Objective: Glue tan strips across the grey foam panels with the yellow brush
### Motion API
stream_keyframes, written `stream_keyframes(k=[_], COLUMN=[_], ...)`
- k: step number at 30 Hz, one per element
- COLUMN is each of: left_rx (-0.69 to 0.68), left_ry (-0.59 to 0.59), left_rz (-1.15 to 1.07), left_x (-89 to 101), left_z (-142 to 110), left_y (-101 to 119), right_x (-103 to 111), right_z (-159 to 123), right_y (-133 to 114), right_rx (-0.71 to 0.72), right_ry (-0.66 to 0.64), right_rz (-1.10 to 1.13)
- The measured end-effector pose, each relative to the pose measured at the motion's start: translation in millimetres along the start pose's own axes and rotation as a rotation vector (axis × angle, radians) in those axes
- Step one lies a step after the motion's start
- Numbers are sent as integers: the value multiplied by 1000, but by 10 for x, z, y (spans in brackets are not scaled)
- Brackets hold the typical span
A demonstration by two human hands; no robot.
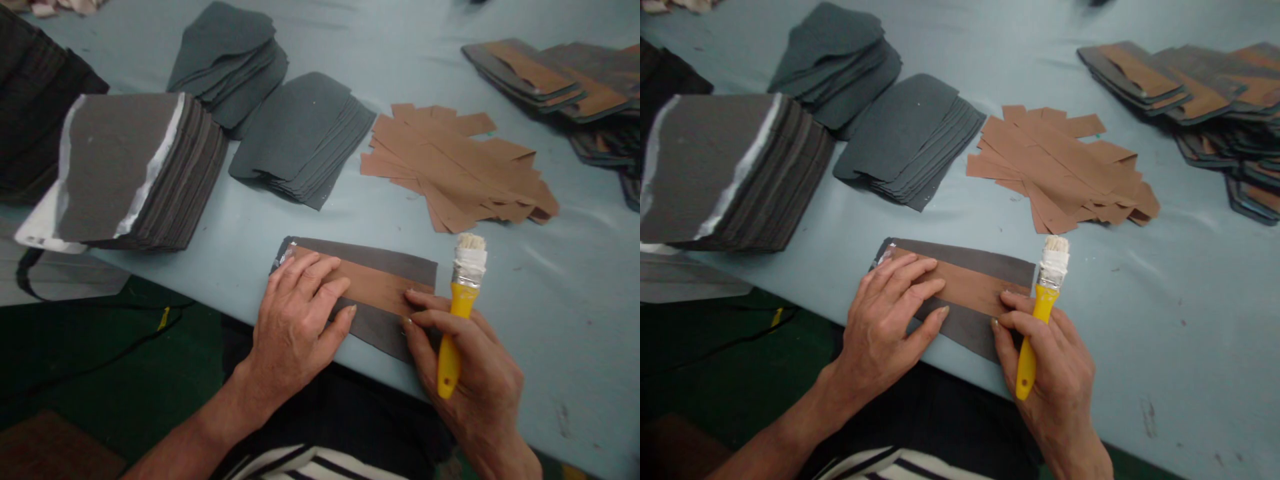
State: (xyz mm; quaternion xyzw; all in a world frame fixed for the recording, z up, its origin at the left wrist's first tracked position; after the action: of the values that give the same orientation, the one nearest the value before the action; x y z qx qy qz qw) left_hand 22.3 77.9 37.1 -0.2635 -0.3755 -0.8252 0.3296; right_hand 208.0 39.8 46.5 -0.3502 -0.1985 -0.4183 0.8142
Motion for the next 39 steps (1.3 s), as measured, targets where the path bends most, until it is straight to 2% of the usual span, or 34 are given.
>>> stream_keyframes(k=[39], left_rx=[-9], left_ry=[6], left_rz=[6], left_x=[2], left_z=[2], left_y=[9], right_x=[3], right_z=[-11], right_y=[5], right_rx=[-4], right_ry=[-3], right_rz=[5])
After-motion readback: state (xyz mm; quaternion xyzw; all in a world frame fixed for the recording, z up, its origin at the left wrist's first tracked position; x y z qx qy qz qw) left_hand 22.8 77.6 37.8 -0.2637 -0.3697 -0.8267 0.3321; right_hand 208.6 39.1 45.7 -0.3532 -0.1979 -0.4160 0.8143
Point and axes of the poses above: each hand's wrist, its own z-axis towards the middle knuckle, its own x-axis out of the back of the hand, y = z × x, the point moved 8 cm from there along z, towards the middle knuckle, and after that the axes turned 14 degrees about y, right-handed, at the moved point
